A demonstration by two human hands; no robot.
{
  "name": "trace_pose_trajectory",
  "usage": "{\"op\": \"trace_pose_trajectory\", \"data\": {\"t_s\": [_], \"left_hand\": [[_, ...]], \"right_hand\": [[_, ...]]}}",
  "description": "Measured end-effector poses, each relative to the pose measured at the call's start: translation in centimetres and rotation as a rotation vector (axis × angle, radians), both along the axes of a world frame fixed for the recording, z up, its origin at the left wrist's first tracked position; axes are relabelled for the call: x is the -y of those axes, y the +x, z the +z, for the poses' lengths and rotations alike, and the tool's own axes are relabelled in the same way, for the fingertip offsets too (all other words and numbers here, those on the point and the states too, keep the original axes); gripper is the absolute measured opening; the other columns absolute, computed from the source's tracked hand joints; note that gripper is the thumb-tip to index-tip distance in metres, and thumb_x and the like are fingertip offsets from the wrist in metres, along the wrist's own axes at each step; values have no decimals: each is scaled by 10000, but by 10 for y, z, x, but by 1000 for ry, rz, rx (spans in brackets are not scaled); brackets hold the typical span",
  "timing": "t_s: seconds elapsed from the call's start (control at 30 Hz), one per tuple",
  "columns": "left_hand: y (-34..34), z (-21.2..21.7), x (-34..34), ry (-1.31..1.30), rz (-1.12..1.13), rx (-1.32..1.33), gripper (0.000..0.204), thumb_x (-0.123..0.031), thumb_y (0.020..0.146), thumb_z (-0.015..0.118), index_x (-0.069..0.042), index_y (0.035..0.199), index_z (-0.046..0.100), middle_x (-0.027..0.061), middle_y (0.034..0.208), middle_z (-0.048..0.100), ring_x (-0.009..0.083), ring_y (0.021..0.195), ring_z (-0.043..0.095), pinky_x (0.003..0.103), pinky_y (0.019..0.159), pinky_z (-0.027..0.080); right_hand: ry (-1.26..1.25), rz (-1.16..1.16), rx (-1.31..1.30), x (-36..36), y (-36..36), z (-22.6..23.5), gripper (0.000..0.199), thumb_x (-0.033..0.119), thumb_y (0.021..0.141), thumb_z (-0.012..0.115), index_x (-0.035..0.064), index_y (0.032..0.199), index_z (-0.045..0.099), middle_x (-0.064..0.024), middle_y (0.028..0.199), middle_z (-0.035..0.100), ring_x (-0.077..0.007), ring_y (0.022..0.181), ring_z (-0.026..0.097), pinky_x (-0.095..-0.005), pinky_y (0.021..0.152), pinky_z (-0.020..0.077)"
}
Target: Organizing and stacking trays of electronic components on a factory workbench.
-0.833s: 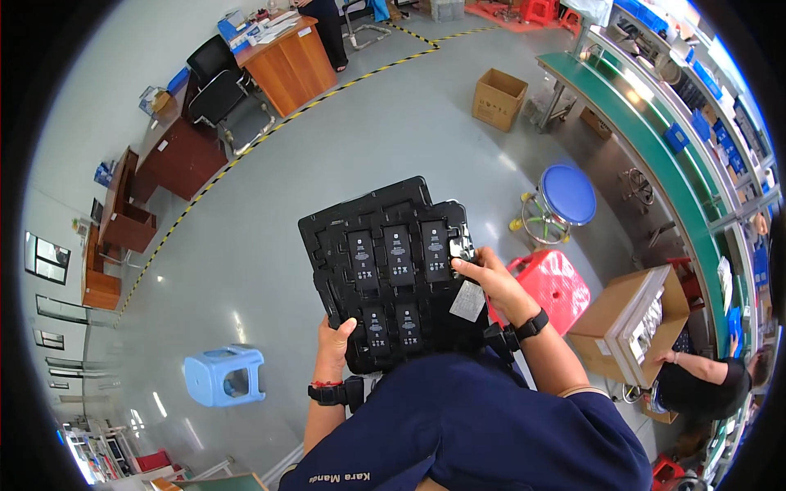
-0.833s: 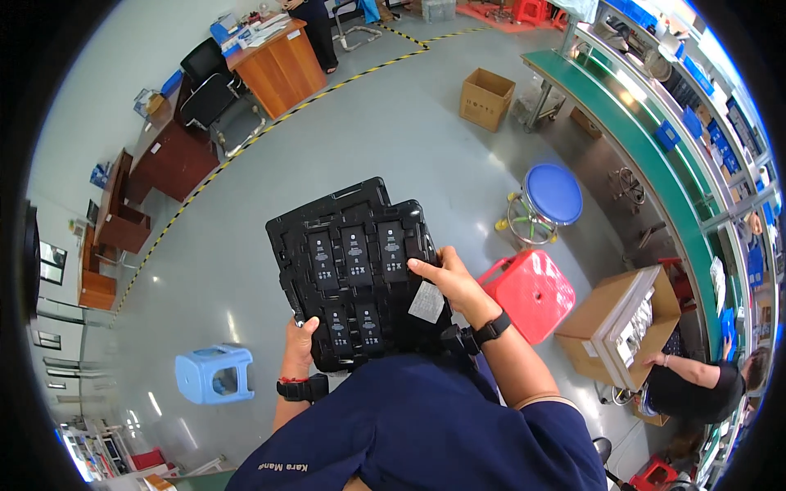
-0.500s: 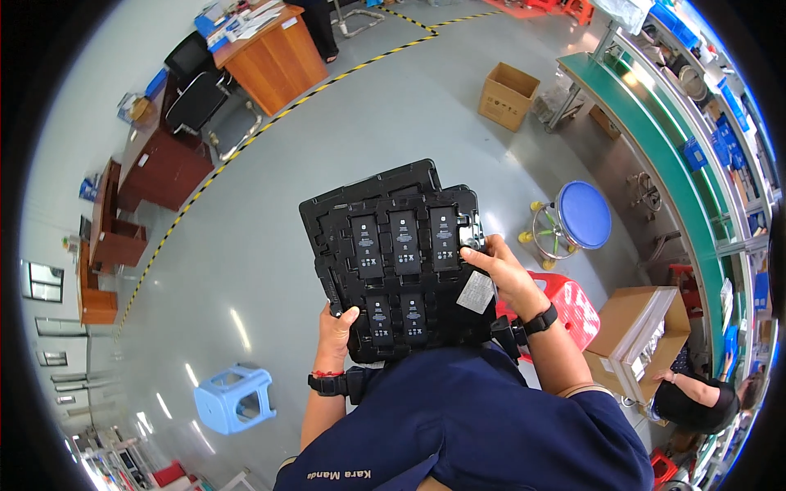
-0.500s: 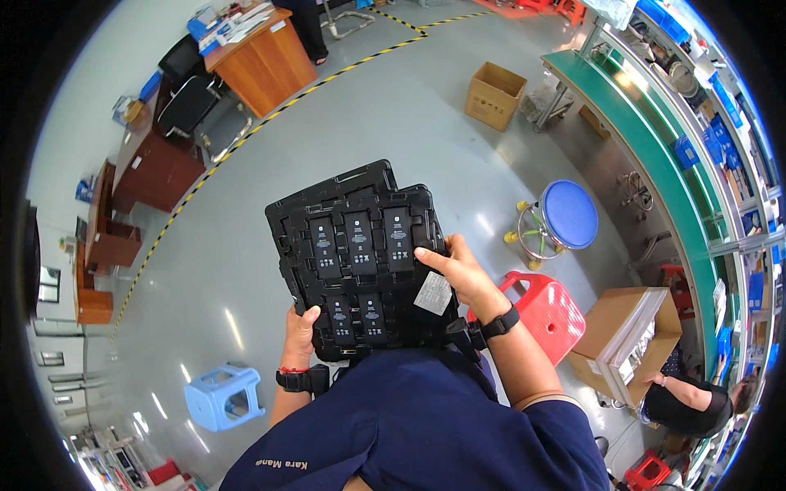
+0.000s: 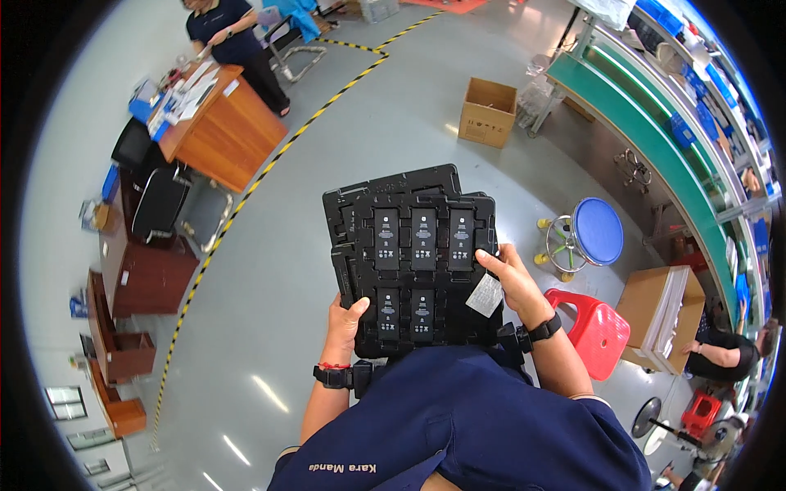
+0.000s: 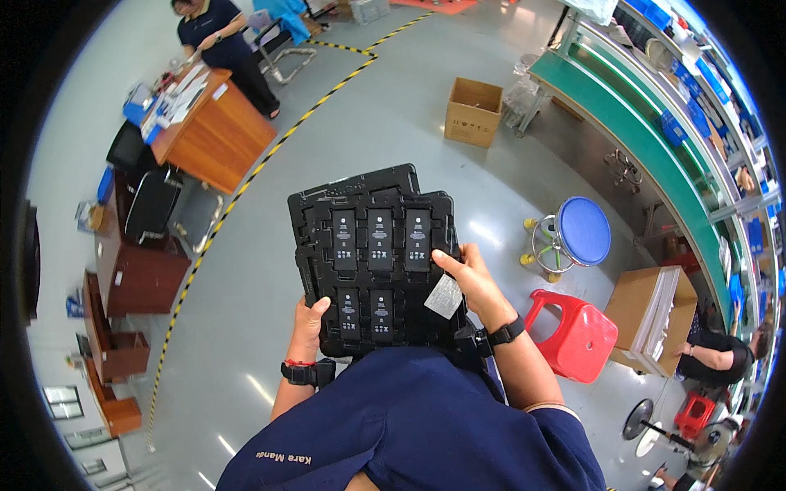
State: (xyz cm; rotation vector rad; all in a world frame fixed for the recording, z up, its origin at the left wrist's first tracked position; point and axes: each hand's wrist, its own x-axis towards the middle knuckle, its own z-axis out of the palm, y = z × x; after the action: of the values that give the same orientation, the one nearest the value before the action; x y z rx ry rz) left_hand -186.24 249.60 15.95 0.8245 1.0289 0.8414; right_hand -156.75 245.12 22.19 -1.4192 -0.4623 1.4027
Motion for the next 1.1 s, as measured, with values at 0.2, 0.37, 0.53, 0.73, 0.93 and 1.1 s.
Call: {"op": "trace_pose_trajectory", "data": {"t_s": [0.2, 0.37, 0.53, 0.73, 0.93, 1.1], "left_hand": [[30, -5, -101, 40, -75, 16, 552, -303, 691, 706, 37, 1078, 508, 92, 980, 587, 168, 848, 582, 301, 756, 485], [64, -21, -187, 52, -108, 50, 548, -238, 684, 718, 37, 1099, 489, 90, 1018, 577, 168, 909, 557, 308, 838, 438], [110, -1, -284, 90, -113, 58, 589, -259, 672, 721, 34, 1123, 482, 85, 1026, 576, 169, 897, 563, 302, 817, 450], [158, -3, -356, 65, -56, 19, 618, -261, 654, 742, 37, 1125, 474, 89, 1034, 572, 175, 899, 563, 314, 820, 457], [206, -14, -455, 36, -177, 8, 672, -360, 643, 738, 20, 1133, 482, 85, 1042, 566, 187, 932, 553, 325, 820, 453], [247, -36, -576, 105, -258, -16, 668, -347, 646, 740, 23, 1135, 476, 87, 1029, 570, 186, 932, 553, 327, 819, 455]], "right_hand": [[24, -114, 50, -75, 19, -6, 440, 203, 802, 634, -68, 1036, 379, -132, 950, 518, -163, 852, 542, -291, 740, 467], [24, -160, 108, -150, 54, -21, 364, 215, 801, 635, -27, 989, 439, -93, 900, 528, -146, 790, 542, -282, 717, 467], [65, -105, 89, -256, 106, -14, 449, 245, 770, 676, -32, 985, 396, -86, 876, 500, -136, 780, 503, -278, 686, 449], [-27, -82, 134, -342, 158, -24, 507, 261, 760, 685, -44, 1035, 388, -108, 953, 499, -152, 869, 490, -290, 739, 434], [-53, -185, 166, -420, 193, -40, 394, 237, 802, 641, -15, 1007, 418, -83, 905, 515, -148, 820, 524, -296, 711, 459], [-37, -316, 48, -506, 226, -38, 491, 261, 762, 686, -21, 1022, 379, -95, 921, 508, -148, 817, 518, -296, 711, 458]]}}
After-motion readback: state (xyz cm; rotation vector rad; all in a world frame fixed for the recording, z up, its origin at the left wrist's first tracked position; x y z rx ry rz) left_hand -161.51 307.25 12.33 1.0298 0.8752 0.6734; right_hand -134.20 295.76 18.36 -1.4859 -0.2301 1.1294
